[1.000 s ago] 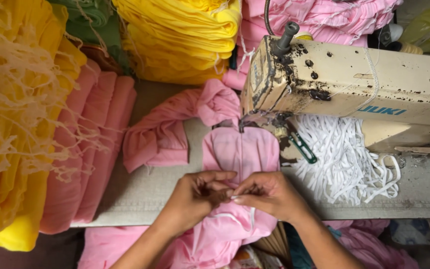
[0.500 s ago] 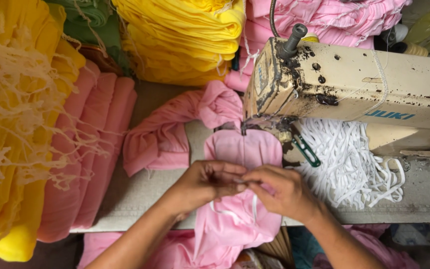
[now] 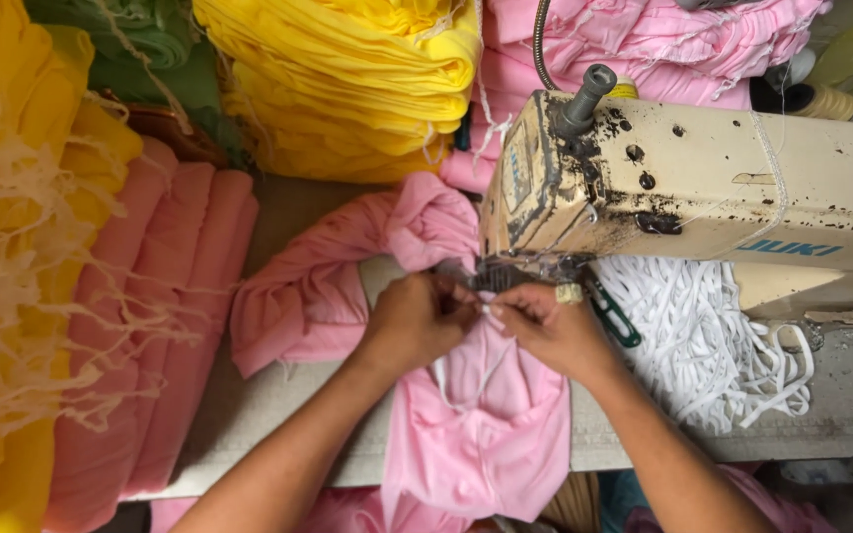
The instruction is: Preparing and sewing elastic bands onto pink fabric pieces using an industrial sewing machine.
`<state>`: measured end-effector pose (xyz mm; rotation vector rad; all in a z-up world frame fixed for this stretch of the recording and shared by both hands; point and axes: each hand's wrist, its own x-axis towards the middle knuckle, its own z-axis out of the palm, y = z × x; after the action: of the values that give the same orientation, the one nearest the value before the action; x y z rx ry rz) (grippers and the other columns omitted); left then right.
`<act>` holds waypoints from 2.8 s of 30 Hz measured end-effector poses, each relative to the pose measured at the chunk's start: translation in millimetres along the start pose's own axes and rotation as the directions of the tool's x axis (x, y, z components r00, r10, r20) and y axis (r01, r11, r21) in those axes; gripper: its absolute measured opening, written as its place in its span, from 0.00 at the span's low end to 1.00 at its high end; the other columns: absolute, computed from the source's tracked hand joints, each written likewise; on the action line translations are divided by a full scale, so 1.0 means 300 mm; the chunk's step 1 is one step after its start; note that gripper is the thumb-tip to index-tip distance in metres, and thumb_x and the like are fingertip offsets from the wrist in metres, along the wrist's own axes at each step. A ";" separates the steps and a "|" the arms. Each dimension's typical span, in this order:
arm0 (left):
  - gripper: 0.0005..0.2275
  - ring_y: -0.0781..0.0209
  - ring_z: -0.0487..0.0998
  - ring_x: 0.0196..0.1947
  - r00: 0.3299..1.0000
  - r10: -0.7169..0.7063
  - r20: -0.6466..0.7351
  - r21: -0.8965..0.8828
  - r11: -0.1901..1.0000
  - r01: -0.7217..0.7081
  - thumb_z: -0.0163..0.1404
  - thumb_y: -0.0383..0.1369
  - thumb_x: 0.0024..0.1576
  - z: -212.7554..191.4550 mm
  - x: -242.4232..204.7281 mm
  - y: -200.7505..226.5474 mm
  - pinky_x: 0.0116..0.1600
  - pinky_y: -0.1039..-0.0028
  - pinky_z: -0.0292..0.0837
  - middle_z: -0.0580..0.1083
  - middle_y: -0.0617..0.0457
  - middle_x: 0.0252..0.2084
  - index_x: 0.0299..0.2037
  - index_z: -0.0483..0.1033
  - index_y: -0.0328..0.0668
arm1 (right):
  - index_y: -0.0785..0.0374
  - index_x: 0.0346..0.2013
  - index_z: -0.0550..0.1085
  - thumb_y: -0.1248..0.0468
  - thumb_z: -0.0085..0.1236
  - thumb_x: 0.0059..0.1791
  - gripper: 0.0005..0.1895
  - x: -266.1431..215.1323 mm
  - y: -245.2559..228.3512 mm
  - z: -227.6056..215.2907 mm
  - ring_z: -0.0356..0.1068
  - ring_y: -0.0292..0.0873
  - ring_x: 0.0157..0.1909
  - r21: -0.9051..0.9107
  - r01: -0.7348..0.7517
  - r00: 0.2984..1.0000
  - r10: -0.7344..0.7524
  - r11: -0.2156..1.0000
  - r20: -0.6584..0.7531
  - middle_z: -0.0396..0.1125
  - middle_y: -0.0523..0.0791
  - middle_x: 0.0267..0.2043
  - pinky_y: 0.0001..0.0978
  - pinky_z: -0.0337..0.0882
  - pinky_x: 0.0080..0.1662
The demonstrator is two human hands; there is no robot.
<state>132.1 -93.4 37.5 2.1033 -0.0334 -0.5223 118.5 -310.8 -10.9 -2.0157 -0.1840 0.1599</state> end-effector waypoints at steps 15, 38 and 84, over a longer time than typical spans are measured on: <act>0.15 0.42 0.77 0.51 0.926 0.372 -0.066 0.359 0.874 -0.326 0.58 0.41 0.48 0.009 0.032 -0.031 0.58 0.51 0.67 0.79 0.46 0.42 0.44 0.83 0.49 | 0.43 0.37 0.84 0.56 0.70 0.40 0.11 0.055 0.005 -0.009 0.78 0.45 0.46 -0.535 0.178 0.971 -0.237 0.826 -0.042 0.78 0.40 0.40 0.36 0.77 0.47; 0.07 0.70 0.76 0.48 0.645 0.763 -0.056 0.659 0.513 -0.550 0.50 0.37 0.57 0.096 0.176 -0.212 0.50 0.79 0.71 0.71 0.67 0.41 0.41 0.80 0.62 | 0.59 0.47 0.80 0.72 0.45 0.50 0.18 0.008 -0.014 -0.057 0.76 0.52 0.51 -0.539 0.520 0.846 -0.486 0.662 0.219 0.76 0.49 0.49 0.42 0.74 0.54; 0.08 0.44 0.75 0.62 0.486 0.848 0.214 0.218 0.443 -0.870 0.56 0.37 0.51 -0.059 0.247 -0.130 0.73 0.37 0.42 0.80 0.46 0.51 0.39 0.82 0.53 | 0.48 0.47 0.80 0.56 0.54 0.54 0.10 -0.061 0.122 -0.215 0.76 0.50 0.39 -0.905 -0.094 0.845 -0.448 0.415 -0.293 0.73 0.43 0.37 0.45 0.77 0.38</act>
<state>199.3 -74.0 -11.9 2.0045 -1.2652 0.0681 115.2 -387.0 -15.3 -3.0210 -0.1736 -0.8182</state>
